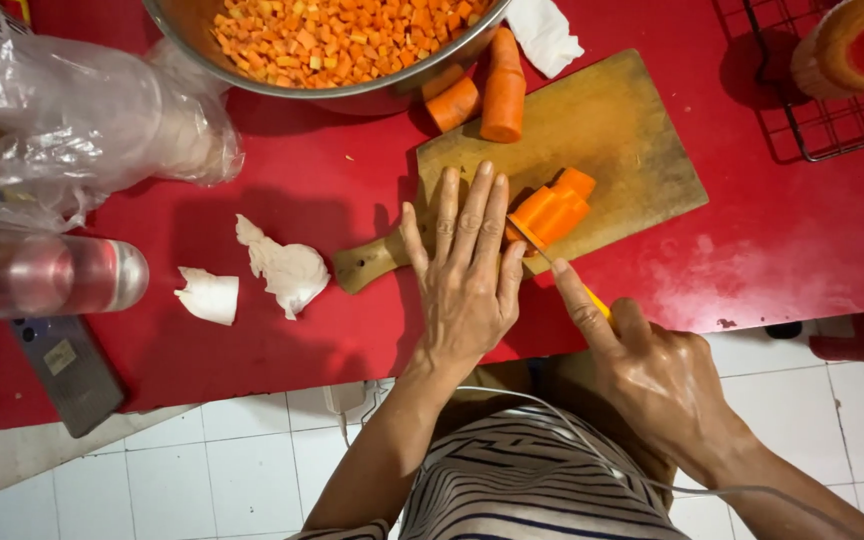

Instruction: Dicing carrots on a wooden cutting board using a kitchen knife.

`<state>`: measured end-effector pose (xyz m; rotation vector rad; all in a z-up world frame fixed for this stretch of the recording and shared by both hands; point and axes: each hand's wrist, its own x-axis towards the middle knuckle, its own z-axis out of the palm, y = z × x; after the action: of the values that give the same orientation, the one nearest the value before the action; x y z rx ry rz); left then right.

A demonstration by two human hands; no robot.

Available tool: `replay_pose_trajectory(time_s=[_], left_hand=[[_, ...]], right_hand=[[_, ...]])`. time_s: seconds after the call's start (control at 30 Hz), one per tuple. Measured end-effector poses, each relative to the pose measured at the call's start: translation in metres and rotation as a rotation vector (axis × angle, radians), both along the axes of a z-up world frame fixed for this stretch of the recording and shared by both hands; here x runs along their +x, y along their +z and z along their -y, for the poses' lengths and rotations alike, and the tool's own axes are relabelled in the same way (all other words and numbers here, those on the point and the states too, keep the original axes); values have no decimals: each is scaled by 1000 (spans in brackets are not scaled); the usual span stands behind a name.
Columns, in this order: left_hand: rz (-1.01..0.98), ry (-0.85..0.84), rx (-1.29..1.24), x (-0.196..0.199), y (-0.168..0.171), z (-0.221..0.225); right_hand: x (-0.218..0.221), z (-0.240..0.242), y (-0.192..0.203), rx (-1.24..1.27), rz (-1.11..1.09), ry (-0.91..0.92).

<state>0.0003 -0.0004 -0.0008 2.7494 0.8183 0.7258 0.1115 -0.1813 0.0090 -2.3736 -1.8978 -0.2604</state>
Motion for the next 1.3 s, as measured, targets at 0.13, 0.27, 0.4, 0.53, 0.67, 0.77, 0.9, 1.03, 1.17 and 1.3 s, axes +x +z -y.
replay_pose_trajectory(time_s=[0.13, 0.27, 0.4, 0.53, 0.67, 0.77, 0.9, 1.03, 1.17, 1.3], left_hand=[[-20, 3, -44, -2, -3, 1], [-22, 15, -64, 0, -4, 1], [5, -7, -107, 1, -8, -2], [-21, -11, -167, 1, -6, -2], [-1, -13, -188, -2, -5, -2], [57, -16, -231, -5, -11, -3], [76, 7, -254, -6, -10, -3], [78, 18, -237, -5, -10, -3], [65, 43, -247, -4, -11, -2], [109, 56, -274, -4, -13, -1]], right_hand=[[0, -2, -8, 5, -106, 18], [-1, -4, -14, -18, -116, 4], [-1, -8, -28, -7, -79, -37], [0, -11, -21, -41, -199, -114], [3, -13, 5, -36, -453, -154], [-1, -3, -6, 159, -159, -74], [-10, 2, -2, 159, -129, -48], [-15, 3, 0, 122, -175, -34], [-14, 1, -2, 107, -148, -30], [-16, 0, -4, 104, -108, -65]])
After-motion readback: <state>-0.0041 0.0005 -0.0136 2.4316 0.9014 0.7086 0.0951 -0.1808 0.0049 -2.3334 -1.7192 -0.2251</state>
